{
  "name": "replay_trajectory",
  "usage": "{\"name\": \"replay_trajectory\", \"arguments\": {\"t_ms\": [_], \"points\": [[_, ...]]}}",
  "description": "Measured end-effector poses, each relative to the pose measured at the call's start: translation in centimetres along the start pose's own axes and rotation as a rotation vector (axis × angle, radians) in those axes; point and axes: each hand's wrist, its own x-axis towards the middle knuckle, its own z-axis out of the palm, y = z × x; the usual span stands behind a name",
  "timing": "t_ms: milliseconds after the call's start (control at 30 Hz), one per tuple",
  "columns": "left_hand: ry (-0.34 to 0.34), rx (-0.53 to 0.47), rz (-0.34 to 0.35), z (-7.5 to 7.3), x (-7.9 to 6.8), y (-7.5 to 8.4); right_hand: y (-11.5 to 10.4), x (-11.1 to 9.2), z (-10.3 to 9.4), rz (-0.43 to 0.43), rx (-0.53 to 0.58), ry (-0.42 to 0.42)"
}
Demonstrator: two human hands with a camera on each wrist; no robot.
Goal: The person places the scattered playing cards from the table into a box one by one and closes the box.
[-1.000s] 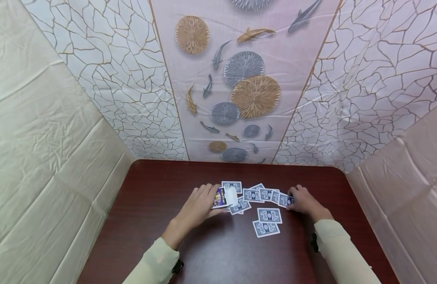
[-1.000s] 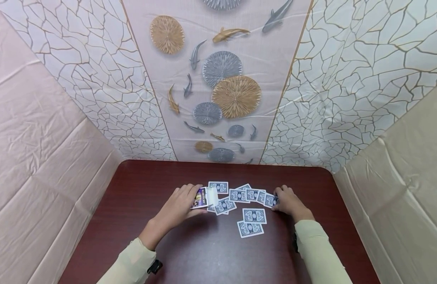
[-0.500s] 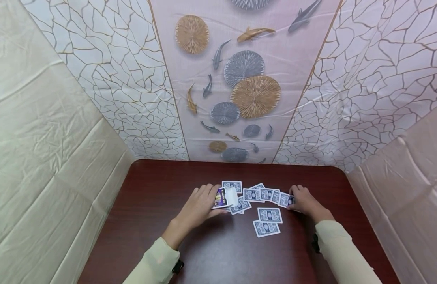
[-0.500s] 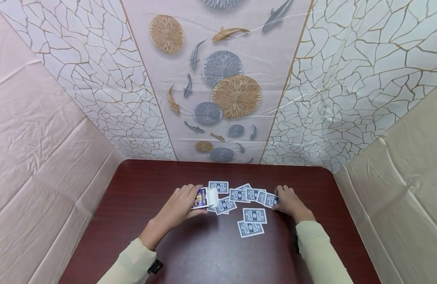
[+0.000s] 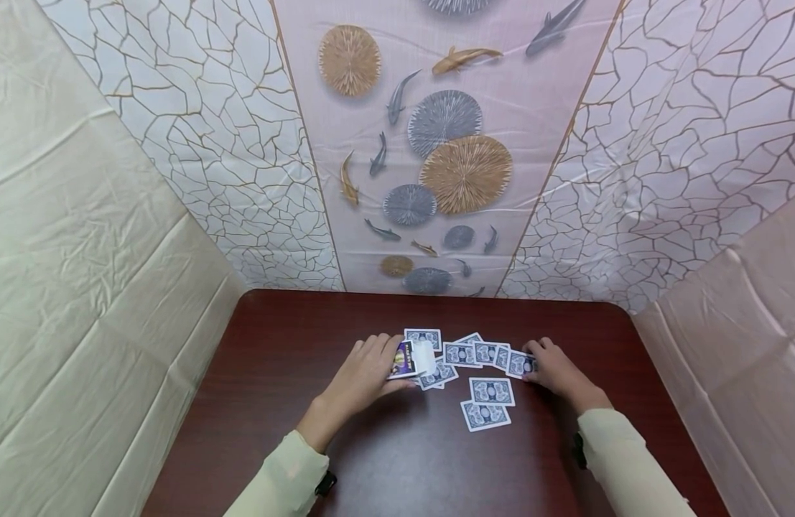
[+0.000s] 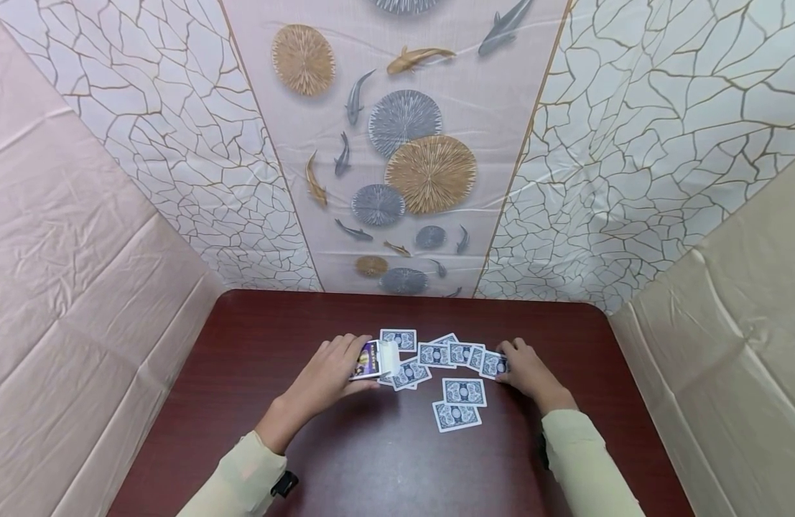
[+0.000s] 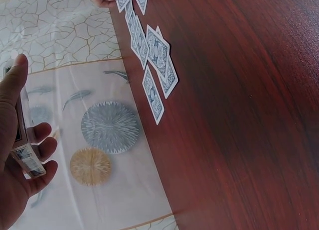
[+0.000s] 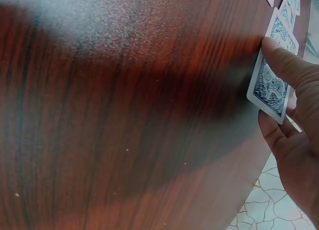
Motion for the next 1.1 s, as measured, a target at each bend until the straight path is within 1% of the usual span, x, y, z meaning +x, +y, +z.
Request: {"name": "replay_trajectory", "arguments": {"t_ms": [100,367,467,567,700,767,867,933,1100], "points": [[-0.008,-0.002,0.001,0.1,0.1,0.1,0.1,-0.2,0.1,0.016,0.027,-0.009],[-0.031,-0.023,-0.002,0.2,0.0,0.2,0.6,-0.9,-0.3,0.051,0.189,-0.009],[-0.024,-0.029,0.000,0.3,0.0,0.2,0.7,-1.1,-0.6,0.069,0.246,-0.008],[-0.014,-0.030,0.004,0.3,0.0,0.2,0.9,-1.1,-0.9,0.089,0.270,0.000],[-0.001,-0.040,0.012,0.4,0.0,0.2,1.3,-1.1,-1.0,0.097,0.298,0.019],[0.007,-0.044,0.015,0.4,0.0,0.2,1.5,-1.2,-1.1,0.088,0.317,0.035],[0.018,-0.041,0.019,0.4,0.0,0.2,1.7,-1.2,-1.1,0.088,0.367,0.057],[0.025,-0.036,0.021,0.6,0.0,0.1,1.7,-1.2,-1.1,0.088,0.404,0.053],[0.027,-0.030,0.024,0.7,0.0,0.1,1.3,-1.4,-1.0,0.135,0.507,0.024]]}}
